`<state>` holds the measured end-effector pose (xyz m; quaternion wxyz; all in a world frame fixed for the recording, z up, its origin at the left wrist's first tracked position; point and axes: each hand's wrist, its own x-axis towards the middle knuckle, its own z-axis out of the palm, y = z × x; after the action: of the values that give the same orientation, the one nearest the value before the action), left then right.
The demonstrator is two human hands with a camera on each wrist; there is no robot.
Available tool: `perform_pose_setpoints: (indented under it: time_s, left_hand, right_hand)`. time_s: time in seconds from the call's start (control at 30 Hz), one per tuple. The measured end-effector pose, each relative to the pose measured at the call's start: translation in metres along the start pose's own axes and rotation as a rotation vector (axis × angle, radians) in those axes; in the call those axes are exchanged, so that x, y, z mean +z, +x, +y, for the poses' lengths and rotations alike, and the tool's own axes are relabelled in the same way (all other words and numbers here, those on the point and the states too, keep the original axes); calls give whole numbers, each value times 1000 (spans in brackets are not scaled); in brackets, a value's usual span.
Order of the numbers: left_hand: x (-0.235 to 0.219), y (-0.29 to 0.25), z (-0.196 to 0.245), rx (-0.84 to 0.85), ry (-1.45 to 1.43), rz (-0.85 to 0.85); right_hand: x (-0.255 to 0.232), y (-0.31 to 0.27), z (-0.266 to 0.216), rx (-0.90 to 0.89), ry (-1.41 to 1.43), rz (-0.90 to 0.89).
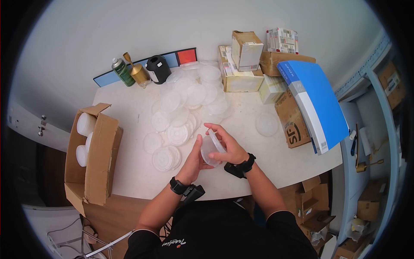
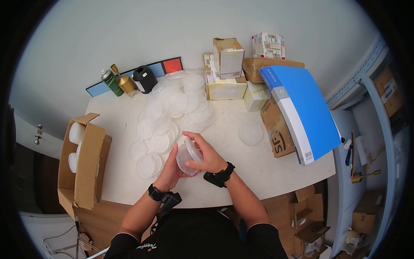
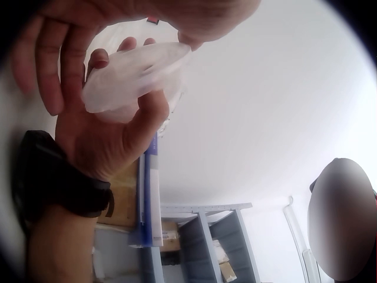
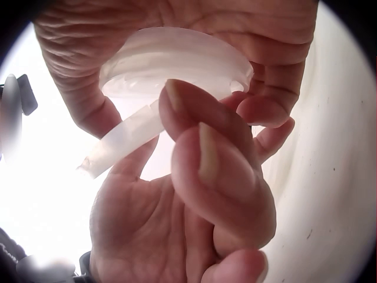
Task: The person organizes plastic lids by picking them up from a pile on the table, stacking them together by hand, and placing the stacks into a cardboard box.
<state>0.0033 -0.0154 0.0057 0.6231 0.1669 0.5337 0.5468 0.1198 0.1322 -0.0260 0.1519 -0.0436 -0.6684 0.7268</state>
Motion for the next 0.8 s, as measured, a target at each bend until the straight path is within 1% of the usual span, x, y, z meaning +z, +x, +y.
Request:
perform_pose_setpoints:
  time_s: [0.07,0.1,0.2,0.3,0.37,0.4,0.47,0.5,0.57,0.7,0.8]
  left_hand:
    - [0,-1,1,-10,-8,13]
    - [1,-2,1,-15,-12,19]
    - [-10,1,-7,33,-63,-59]
    - [-4,-2,-13,366,323,59]
    - [11,-13,0,538,683,202]
    - [16,-17,5,623,862,277]
    - [9,-7,-2,866,1118,341]
    - [7,-3,-5,987,1246,371]
    - [8,-2,-3,1017,1248,379]
    - [4,6,-2,1099,1240,357]
    - [7,6,0,1099,1185,378]
  right_hand:
    - [0,1,5,-18,-32,-2]
    - [0,1,6,0,-7,10]
    - [-1,1,8,46,59,73]
    - [-3,2,8,78,128,171]
    - [-4,2,-4,103,203,212]
    - [-4,2,-4,119,243,214]
    - [-4,2,-2,150,322,216]
    - [-5,2,1,144,360,185]
    - [-6,2,8,131,438,125]
    - [-3,-2,8,182,469,94]
    - [-3,-1,19,178,452,88]
